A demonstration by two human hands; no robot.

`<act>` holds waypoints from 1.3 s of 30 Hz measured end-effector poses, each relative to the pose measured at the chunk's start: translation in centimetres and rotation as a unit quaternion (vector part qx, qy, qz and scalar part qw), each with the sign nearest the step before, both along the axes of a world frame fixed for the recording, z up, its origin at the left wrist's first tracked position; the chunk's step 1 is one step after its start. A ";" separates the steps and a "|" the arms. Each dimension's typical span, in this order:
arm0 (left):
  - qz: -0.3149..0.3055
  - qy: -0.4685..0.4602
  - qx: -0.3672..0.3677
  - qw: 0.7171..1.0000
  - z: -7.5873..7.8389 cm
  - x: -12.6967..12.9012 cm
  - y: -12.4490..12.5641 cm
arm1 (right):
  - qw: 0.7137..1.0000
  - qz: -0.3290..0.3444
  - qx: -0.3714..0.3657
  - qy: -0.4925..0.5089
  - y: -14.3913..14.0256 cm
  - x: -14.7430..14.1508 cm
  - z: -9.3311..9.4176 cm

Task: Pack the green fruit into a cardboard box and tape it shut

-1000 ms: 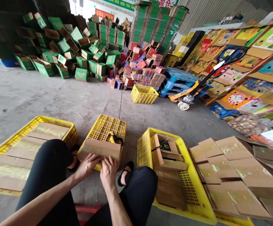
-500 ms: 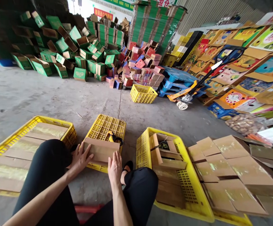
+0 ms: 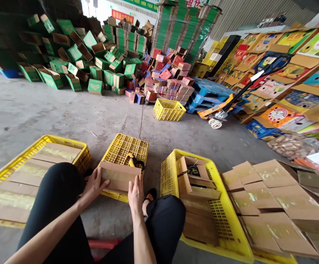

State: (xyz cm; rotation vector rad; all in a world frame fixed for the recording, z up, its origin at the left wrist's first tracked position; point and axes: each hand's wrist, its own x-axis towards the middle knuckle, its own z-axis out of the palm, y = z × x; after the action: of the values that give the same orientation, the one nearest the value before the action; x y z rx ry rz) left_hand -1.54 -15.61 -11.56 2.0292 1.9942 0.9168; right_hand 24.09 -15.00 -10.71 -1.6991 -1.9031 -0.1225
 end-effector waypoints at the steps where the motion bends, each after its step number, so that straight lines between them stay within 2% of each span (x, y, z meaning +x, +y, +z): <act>1: 0.003 0.012 0.000 1.000 0.1 0.1 -0.1 | 1.000 0.000 -0.004 -0.012 -0.4 0.0 0.0; 6: 0.021 0.076 0.040 0.996 0.3 0.8 -0.7 | 0.996 0.003 -0.034 -0.083 -2.6 -0.4 0.3; 10: -0.012 0.094 0.070 0.993 0.3 1.3 -1.2 | 0.993 0.022 -0.048 -0.102 -3.6 -1.3 0.6; 16: -0.067 0.115 0.064 0.989 0.7 2.0 -2.1 | 0.991 0.059 -0.038 -0.112 -4.1 -2.7 1.1; 23: -0.153 0.112 0.058 0.980 1.2 2.9 -3.6 | 0.989 0.103 -0.061 -0.088 -4.5 -4.1 2.0; 29: -0.179 0.078 0.049 0.979 0.7 3.8 -3.7 | 0.984 0.148 -0.072 -0.065 -4.8 -4.6 3.3; 33: -0.206 0.046 0.024 0.977 0.8 3.9 -3.3 | 0.984 0.150 -0.069 -0.064 -4.8 -4.8 4.2; 39: -0.212 0.031 0.014 0.977 1.5 3.7 -2.9 | 0.987 0.133 -0.067 -0.064 -4.5 -5.3 5.1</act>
State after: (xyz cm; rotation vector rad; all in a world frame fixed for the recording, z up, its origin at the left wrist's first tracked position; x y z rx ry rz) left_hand 2.14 -18.47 -10.08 2.3883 1.4836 0.7965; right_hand 18.79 -19.47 -5.63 -1.5338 -2.2601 -0.0001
